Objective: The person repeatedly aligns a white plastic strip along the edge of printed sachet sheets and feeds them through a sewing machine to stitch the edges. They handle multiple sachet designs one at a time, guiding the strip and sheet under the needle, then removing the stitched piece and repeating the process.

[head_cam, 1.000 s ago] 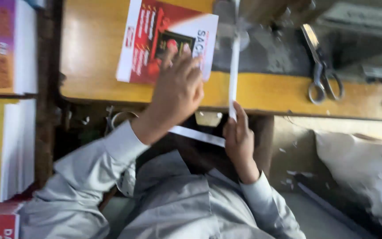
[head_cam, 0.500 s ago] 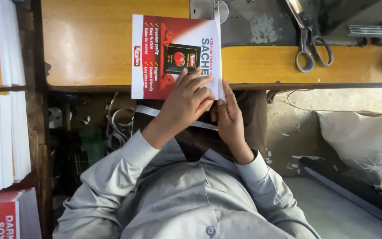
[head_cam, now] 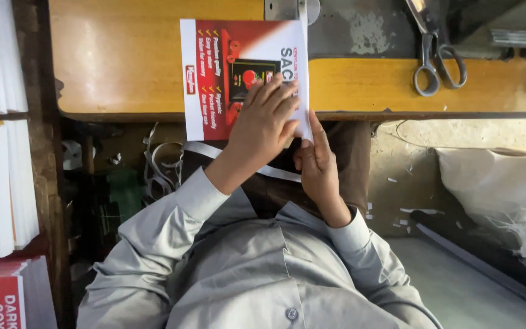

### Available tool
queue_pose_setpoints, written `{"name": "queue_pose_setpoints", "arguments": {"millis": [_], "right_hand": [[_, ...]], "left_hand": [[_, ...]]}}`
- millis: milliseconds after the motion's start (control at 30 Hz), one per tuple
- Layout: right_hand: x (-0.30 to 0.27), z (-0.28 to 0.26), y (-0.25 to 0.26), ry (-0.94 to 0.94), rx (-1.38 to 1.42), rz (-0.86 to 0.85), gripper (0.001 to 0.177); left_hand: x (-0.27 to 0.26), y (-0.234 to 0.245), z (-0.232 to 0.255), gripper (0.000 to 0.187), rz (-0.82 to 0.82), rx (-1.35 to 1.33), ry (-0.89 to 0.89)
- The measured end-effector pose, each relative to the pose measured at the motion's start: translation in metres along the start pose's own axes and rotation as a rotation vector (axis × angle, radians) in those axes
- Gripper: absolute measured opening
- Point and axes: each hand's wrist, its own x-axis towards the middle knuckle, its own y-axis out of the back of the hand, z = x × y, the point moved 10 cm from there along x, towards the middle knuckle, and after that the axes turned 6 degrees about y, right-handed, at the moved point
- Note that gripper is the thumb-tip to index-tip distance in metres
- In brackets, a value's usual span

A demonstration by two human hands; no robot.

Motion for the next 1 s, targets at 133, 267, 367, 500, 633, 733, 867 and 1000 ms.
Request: {"name": "queue_pose_setpoints", "arguments": {"millis": [133,267,367,500,633,733,867,1000], "right_hand": [[-0.001,-0.004,-0.001,-0.005,0.0,-0.002,0.053],[-0.002,-0.007,-0.001,-0.089,-0.003,-0.03,0.054],[-0.003,-0.006,0.0,-0.198,-0.058,-0.058,0.056],[-0.005,-0.007,0.003,-0.118,-0.365,-0.114,0.056],[-0.009,-0.001,0.002,0.014,-0.609,-0.115,0.058],[-0.009,-0.013,-0.001,0.1,-0.729,-0.121,0.062],[-0.009,-0.012,-0.002,0.108,-0.786,-0.116,0.064],[-0.004,-0.012,-0.001,0.079,-0.733,-0.139,0.067]], "left_hand": [[0.004,-0.007,-0.007,0.037,0.004,-0.003,0.01],[0.018,0.003,-0.005,0.035,-0.042,-0.013,-0.001],[0.022,0.009,-0.001,0.033,-0.06,-0.021,-0.015],[0.027,0.012,0.001,0.044,-0.054,0.066,-0.016],[0.036,-0.007,-0.008,0.063,-0.13,0.338,-0.053],[0.044,-0.006,-0.008,0.037,-0.127,0.292,-0.076],[0.043,-0.007,-0.009,0.046,-0.097,0.315,-0.13],[0.051,-0.003,-0.011,0.048,-0.1,0.286,-0.156]]}}
